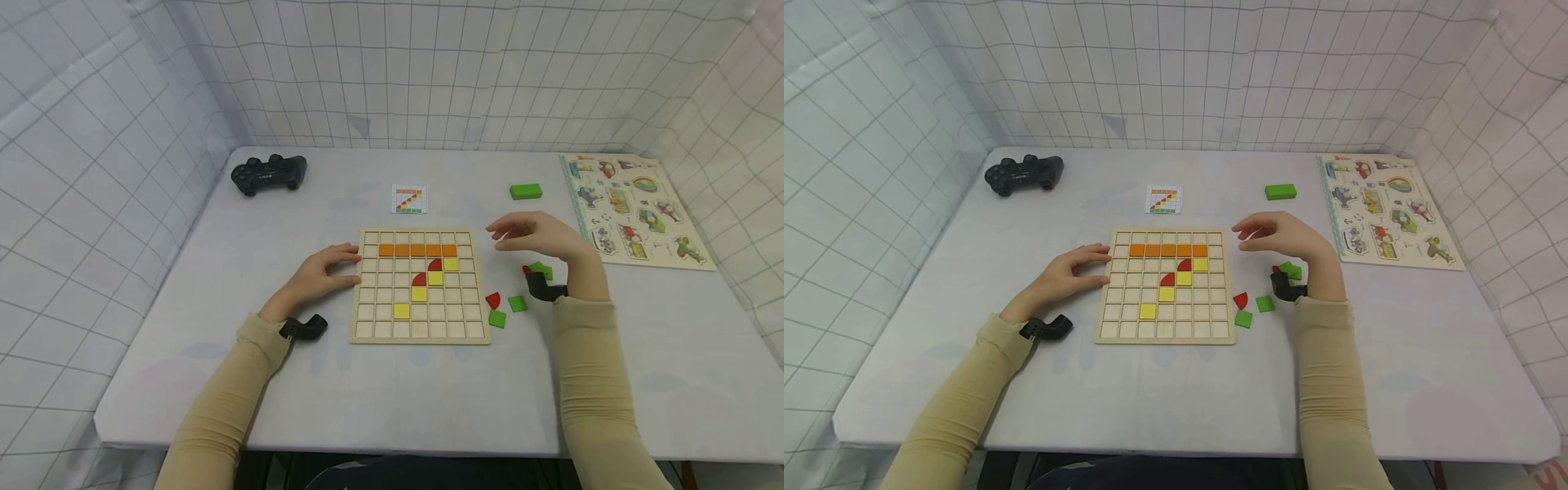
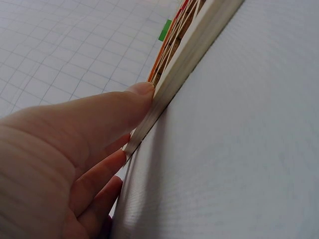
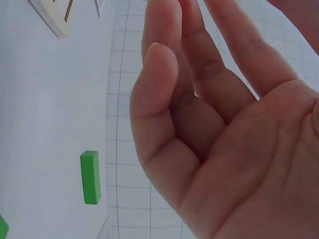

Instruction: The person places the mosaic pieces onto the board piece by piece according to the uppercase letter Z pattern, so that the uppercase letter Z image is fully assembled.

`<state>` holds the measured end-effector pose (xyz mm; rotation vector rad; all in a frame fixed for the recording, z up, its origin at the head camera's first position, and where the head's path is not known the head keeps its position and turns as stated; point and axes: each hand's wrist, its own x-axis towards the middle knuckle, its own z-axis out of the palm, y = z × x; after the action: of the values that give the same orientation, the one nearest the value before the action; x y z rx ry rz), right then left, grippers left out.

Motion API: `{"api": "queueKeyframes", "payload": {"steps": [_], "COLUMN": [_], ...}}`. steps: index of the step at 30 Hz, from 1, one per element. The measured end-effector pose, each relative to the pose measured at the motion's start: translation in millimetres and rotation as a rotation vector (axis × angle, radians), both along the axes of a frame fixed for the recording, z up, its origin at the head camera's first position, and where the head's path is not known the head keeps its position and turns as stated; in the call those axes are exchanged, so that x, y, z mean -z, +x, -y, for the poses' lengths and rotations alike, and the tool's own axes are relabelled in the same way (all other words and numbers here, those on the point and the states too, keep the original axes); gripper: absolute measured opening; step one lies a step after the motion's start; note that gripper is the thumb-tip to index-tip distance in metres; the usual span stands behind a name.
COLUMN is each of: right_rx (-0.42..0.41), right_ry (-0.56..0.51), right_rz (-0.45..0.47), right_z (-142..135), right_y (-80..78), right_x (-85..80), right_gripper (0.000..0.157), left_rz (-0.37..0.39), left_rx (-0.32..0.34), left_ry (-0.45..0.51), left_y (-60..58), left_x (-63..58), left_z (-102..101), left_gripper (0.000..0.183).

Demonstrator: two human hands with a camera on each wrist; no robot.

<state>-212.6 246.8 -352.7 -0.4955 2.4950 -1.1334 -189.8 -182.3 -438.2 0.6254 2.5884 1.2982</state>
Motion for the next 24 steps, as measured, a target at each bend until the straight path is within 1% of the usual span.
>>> {"api": "queueKeyframes", "payload": {"steps": [6, 13, 20, 24], "right_rx": [0.023, 0.037, 0.046, 0.054], "right_ry": [-0.009, -0.039, -0.019, 0.001], "right_rz": [0.034, 0.099, 0.147, 0.155], "right_z": [-19.2, -34.2, -41.6, -45.2], "right_y": [2.9, 2.9, 5.8, 5.4], "right_x": [0.2, 6.8, 10.3, 14.9], "right_gripper": [0.039, 0.041, 0.043, 0.043], "left_rz": [0.006, 0.011, 0.011, 0.013], "left_rx": [-0.001, -0.003, -0.001, -0.001], "left_ry": [-0.001, 0.007, 0.010, 0.012], "left_y": [-0.3, 0.6, 0.8, 0.7], "left_x": [-0.4, -1.3, -0.8, -1.0], "left_z": [0.2, -0.2, 0.0, 0.1], "left_gripper": [0.050, 0.050, 0.050, 0.051]}}
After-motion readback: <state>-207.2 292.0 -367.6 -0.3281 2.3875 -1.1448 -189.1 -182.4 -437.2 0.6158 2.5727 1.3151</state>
